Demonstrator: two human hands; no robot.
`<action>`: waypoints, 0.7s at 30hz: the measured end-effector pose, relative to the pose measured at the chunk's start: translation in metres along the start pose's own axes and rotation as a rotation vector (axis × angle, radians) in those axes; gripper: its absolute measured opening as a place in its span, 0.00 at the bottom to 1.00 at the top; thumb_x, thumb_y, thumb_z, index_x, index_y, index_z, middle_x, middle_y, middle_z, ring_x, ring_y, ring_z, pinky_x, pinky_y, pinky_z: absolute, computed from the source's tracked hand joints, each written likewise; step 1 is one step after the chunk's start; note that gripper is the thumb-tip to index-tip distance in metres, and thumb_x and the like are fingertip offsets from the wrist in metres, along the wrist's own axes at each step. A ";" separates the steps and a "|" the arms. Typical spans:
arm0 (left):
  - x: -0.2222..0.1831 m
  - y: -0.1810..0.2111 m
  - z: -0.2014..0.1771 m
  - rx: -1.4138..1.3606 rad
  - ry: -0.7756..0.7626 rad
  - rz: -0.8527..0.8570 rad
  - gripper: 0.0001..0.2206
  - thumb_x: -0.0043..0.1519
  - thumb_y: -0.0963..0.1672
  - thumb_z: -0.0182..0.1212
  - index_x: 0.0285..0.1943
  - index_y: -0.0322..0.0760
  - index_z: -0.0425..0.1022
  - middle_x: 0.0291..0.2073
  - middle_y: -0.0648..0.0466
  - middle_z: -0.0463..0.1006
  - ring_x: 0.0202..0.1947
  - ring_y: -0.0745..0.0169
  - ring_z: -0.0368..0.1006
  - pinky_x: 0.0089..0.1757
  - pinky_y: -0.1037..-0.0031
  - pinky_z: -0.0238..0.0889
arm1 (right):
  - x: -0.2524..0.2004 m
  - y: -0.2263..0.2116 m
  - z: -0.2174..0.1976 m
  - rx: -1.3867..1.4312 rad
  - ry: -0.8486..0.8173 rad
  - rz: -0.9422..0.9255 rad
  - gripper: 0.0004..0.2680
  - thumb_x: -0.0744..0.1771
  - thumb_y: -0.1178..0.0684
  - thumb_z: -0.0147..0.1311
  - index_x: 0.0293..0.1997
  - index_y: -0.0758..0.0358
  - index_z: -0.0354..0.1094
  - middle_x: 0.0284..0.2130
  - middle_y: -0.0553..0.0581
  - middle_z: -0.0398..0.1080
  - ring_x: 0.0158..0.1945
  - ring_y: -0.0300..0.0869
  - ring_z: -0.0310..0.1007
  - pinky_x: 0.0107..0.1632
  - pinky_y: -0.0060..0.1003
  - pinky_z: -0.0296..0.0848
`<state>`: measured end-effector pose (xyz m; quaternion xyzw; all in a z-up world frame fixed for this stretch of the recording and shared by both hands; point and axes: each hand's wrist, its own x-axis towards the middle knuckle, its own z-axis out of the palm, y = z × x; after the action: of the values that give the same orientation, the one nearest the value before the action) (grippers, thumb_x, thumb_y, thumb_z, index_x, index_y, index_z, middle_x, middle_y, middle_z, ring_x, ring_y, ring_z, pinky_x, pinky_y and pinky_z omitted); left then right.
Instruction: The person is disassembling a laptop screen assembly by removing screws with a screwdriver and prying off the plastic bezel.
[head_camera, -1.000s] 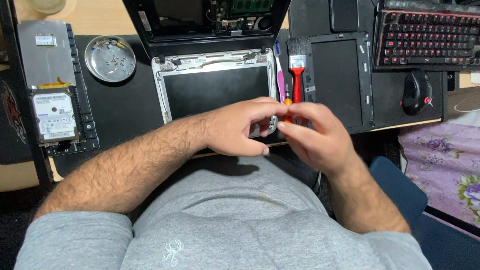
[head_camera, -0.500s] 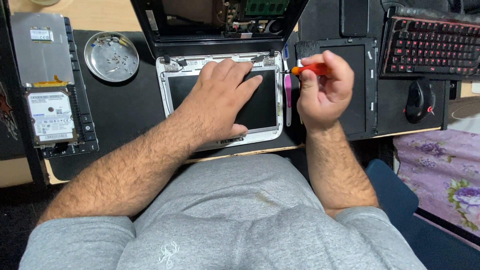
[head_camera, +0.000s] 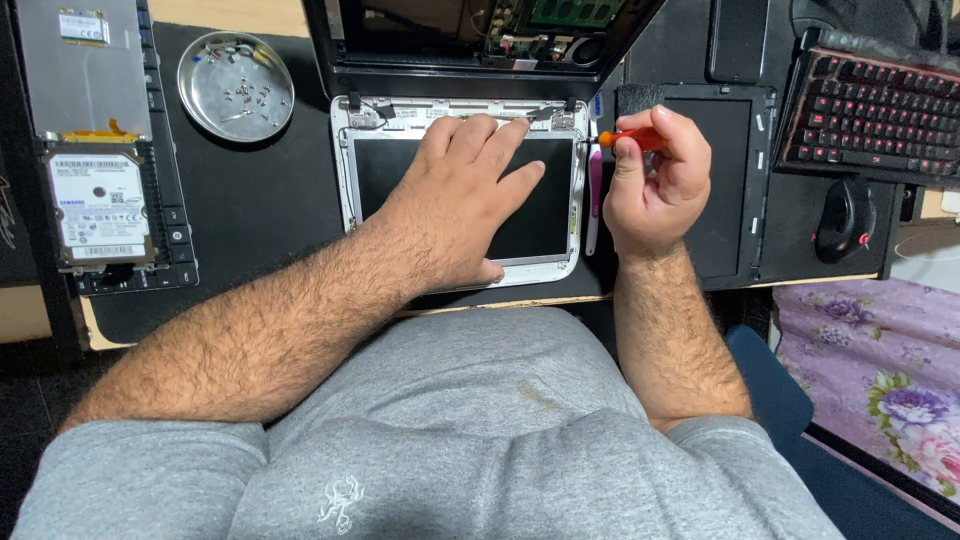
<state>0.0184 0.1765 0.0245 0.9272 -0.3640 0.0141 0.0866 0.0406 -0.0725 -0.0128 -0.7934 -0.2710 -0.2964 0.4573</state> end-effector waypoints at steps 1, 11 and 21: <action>0.000 0.000 0.000 -0.002 0.000 -0.002 0.52 0.33 0.66 0.73 0.69 0.49 0.67 0.71 0.43 0.60 0.62 0.45 0.58 0.59 0.53 0.51 | 0.000 0.000 0.000 0.001 -0.003 0.000 0.11 0.73 0.63 0.52 0.63 0.66 0.58 0.43 0.71 0.71 0.43 0.52 0.74 0.47 0.40 0.78; -0.001 0.000 0.005 0.004 0.058 0.002 0.50 0.31 0.65 0.73 0.65 0.49 0.71 0.70 0.45 0.63 0.63 0.44 0.60 0.58 0.53 0.53 | 0.000 0.001 -0.001 0.013 -0.024 0.010 0.11 0.73 0.63 0.51 0.63 0.67 0.58 0.43 0.71 0.71 0.44 0.52 0.74 0.48 0.40 0.79; -0.001 0.000 0.005 0.037 0.055 -0.001 0.49 0.32 0.66 0.72 0.65 0.51 0.72 0.70 0.46 0.63 0.63 0.45 0.60 0.58 0.54 0.53 | 0.029 -0.016 -0.009 -0.076 -0.163 0.006 0.09 0.71 0.64 0.50 0.57 0.70 0.65 0.45 0.68 0.70 0.49 0.53 0.70 0.50 0.44 0.77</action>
<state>0.0171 0.1764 0.0192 0.9281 -0.3608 0.0465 0.0794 0.0464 -0.0692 0.0210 -0.8326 -0.2935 -0.2395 0.4040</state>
